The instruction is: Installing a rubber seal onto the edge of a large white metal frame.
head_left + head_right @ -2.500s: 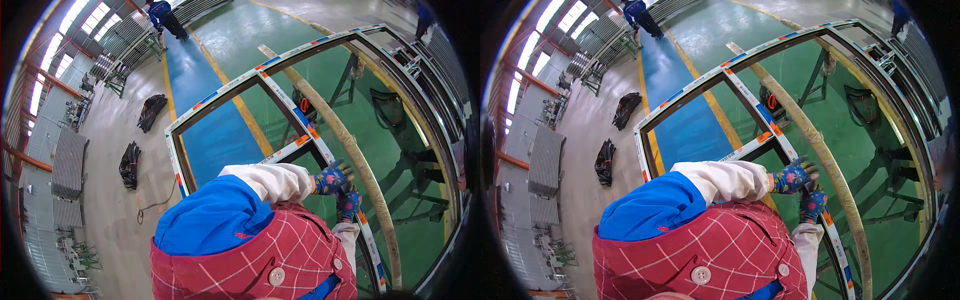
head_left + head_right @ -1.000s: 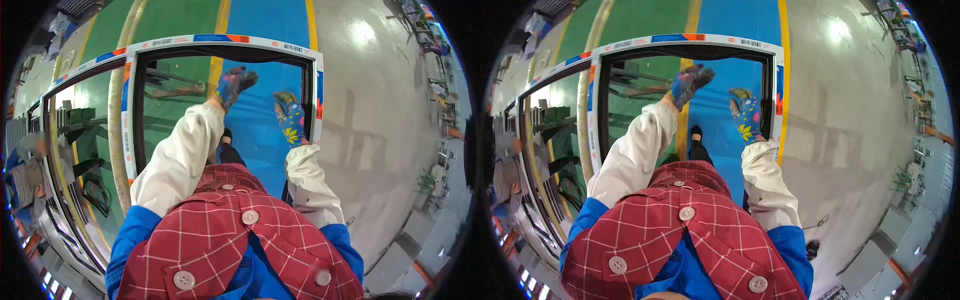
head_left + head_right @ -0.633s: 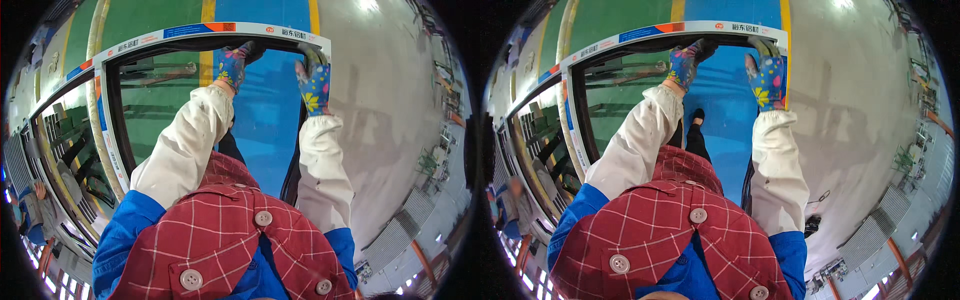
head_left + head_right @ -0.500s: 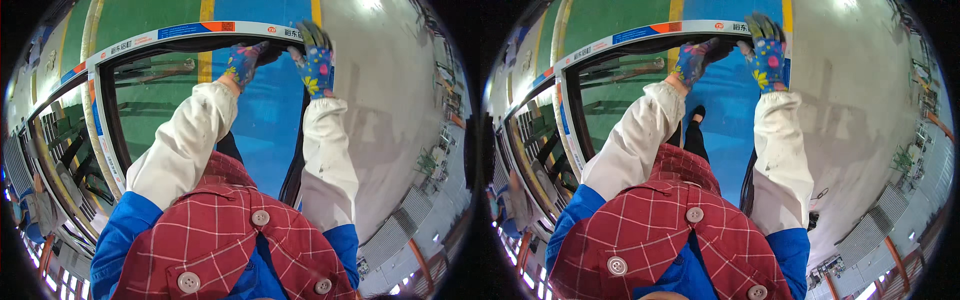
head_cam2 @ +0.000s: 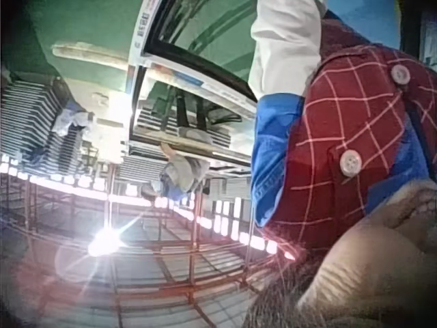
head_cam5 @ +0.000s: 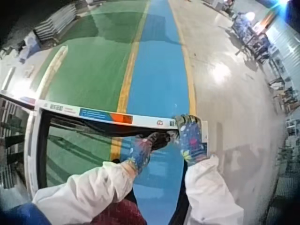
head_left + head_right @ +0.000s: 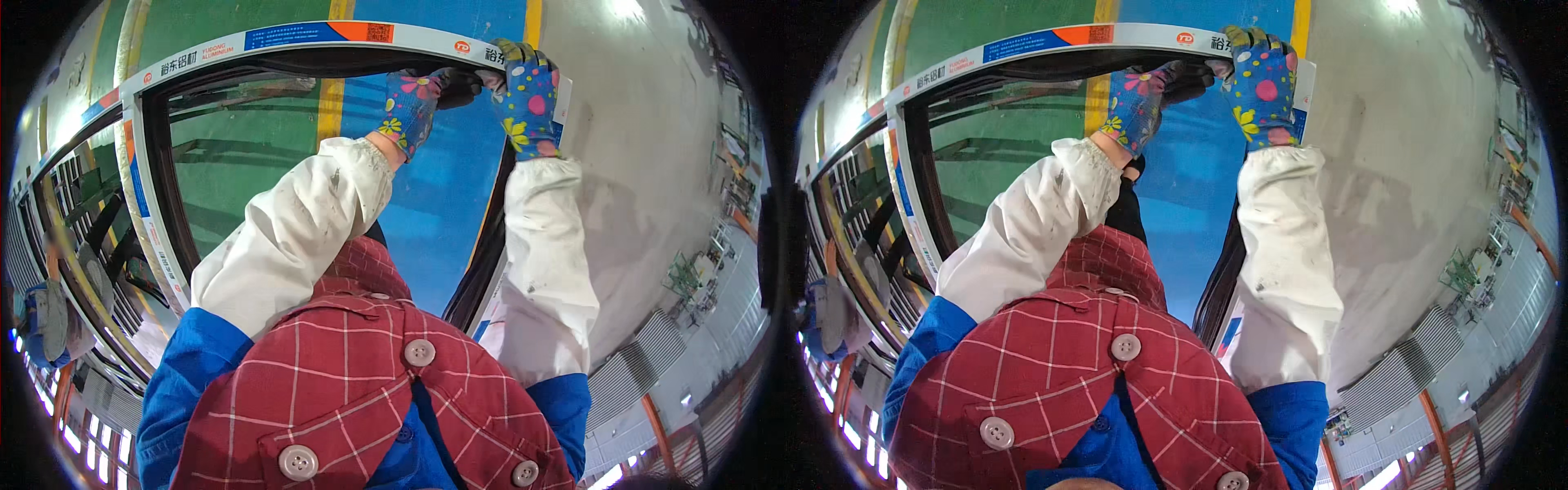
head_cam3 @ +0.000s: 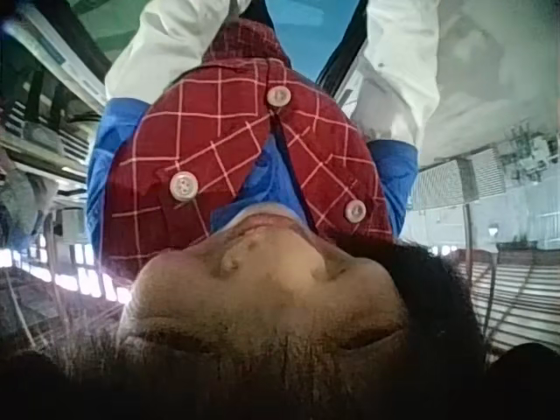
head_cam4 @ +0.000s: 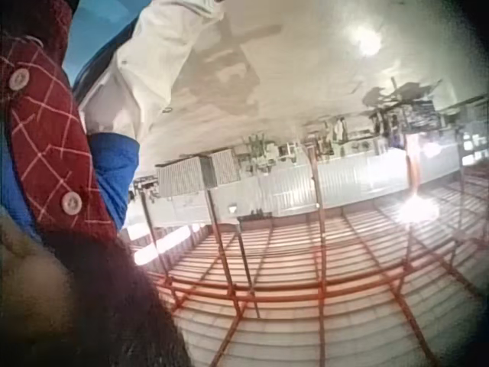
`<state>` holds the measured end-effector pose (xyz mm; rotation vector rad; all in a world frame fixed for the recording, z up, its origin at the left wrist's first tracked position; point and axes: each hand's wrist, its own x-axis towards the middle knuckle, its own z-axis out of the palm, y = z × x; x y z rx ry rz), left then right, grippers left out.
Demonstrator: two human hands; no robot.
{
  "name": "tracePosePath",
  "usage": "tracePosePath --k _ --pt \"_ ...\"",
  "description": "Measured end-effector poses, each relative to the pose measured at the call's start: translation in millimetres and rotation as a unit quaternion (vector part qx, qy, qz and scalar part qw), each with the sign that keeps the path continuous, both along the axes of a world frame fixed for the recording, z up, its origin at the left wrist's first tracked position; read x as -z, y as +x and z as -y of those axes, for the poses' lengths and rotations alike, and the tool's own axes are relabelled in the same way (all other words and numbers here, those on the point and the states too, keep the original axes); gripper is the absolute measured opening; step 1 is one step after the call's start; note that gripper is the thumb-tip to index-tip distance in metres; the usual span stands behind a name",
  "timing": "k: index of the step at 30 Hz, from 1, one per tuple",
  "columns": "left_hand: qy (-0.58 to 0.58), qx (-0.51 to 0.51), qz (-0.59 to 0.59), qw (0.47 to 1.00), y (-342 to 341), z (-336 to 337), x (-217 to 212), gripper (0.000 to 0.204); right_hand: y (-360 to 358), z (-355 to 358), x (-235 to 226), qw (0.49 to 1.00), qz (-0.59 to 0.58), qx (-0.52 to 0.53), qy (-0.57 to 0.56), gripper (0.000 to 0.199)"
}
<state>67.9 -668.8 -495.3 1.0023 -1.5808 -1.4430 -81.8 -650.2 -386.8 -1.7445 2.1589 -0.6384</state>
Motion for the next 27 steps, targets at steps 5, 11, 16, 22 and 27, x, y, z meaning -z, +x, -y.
tracePosePath --k 5,11,16,22,27 --pt "-0.100 0.052 0.051 0.992 7 18 8 0.031 6 13 36 0.944 -0.281 -0.074 -0.156 0.039" --pt "0.289 0.066 -0.270 0.916 87 31 -32 0.029 -1 12 43 0.944 -0.293 -0.074 -0.131 0.040" --pt "0.197 0.095 -0.169 0.961 78 26 28 0.028 2 16 44 0.960 -0.256 -0.070 -0.094 0.041" --pt "-0.064 0.006 0.074 0.995 59 2 26 0.025 8 17 44 0.929 -0.333 -0.056 -0.148 0.035" --pt "-0.101 0.026 0.086 0.991 60 29 44 0.025 16 19 44 0.966 -0.239 -0.059 -0.075 0.035"
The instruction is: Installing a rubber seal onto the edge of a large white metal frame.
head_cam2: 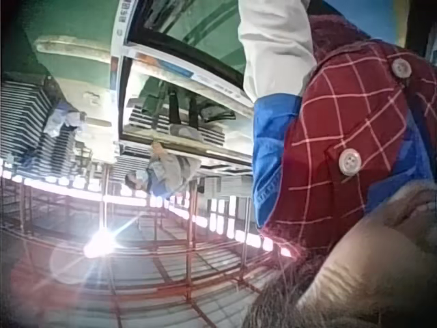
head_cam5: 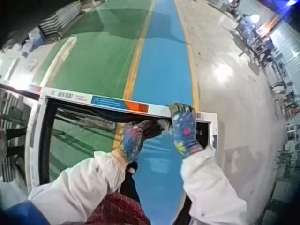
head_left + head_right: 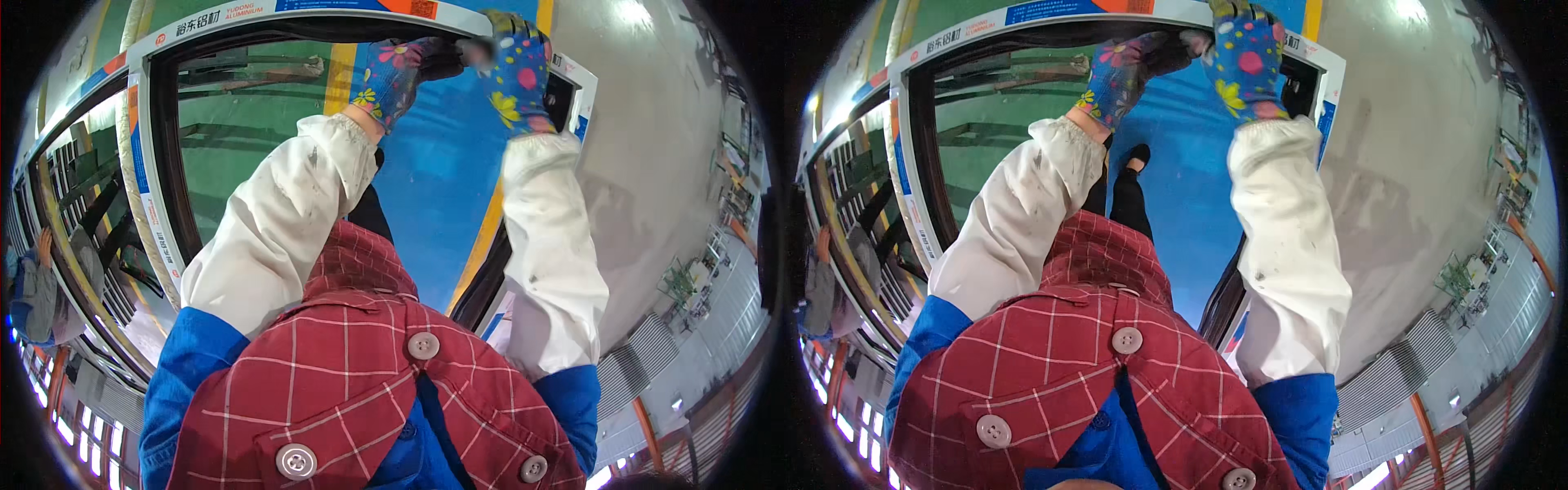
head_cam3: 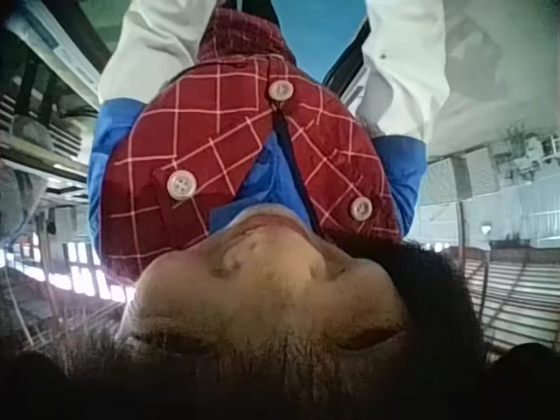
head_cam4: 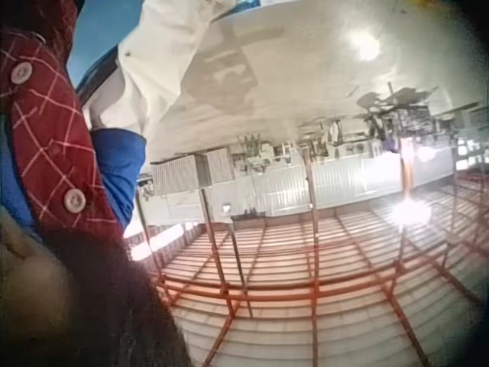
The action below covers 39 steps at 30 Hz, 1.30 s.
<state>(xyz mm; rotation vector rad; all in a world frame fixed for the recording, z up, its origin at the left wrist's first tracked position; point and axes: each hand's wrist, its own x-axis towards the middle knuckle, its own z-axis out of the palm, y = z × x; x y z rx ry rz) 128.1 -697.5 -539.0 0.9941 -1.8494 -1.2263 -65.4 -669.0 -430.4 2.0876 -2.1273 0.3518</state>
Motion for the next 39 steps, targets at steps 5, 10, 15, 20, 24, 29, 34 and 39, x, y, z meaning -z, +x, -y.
tracePosePath --k 5,10,15,20,24,29,34,39 --pt "-0.158 0.009 0.025 0.987 -8 1 -23 0.024 20 4 2 0.991 -0.088 -0.004 -0.104 0.037" --pt "0.200 -0.045 -0.258 0.944 -19 -17 -48 0.023 21 6 -2 0.996 -0.064 -0.004 -0.068 0.040" --pt "-0.104 -0.010 0.017 0.994 -6 0 -36 0.015 41 19 -1 0.992 -0.063 -0.037 -0.107 0.040" --pt "-0.050 0.043 -0.010 0.998 55 21 -37 0.017 38 20 8 0.990 -0.016 -0.046 -0.129 0.038" --pt "-0.045 0.000 -0.068 0.997 63 26 -49 0.012 61 23 4 0.993 -0.040 -0.032 -0.104 0.043" --pt "0.046 0.022 -0.021 0.998 74 23 -42 0.017 69 27 -2 0.996 -0.040 -0.006 -0.075 0.049" --pt "0.199 0.121 -0.059 0.971 74 45 -22 0.037 101 39 -14 0.995 -0.004 -0.091 -0.044 0.055" --pt "0.448 0.277 -0.425 0.736 87 58 -63 0.041 107 47 -29 0.990 0.061 -0.123 -0.016 0.053"
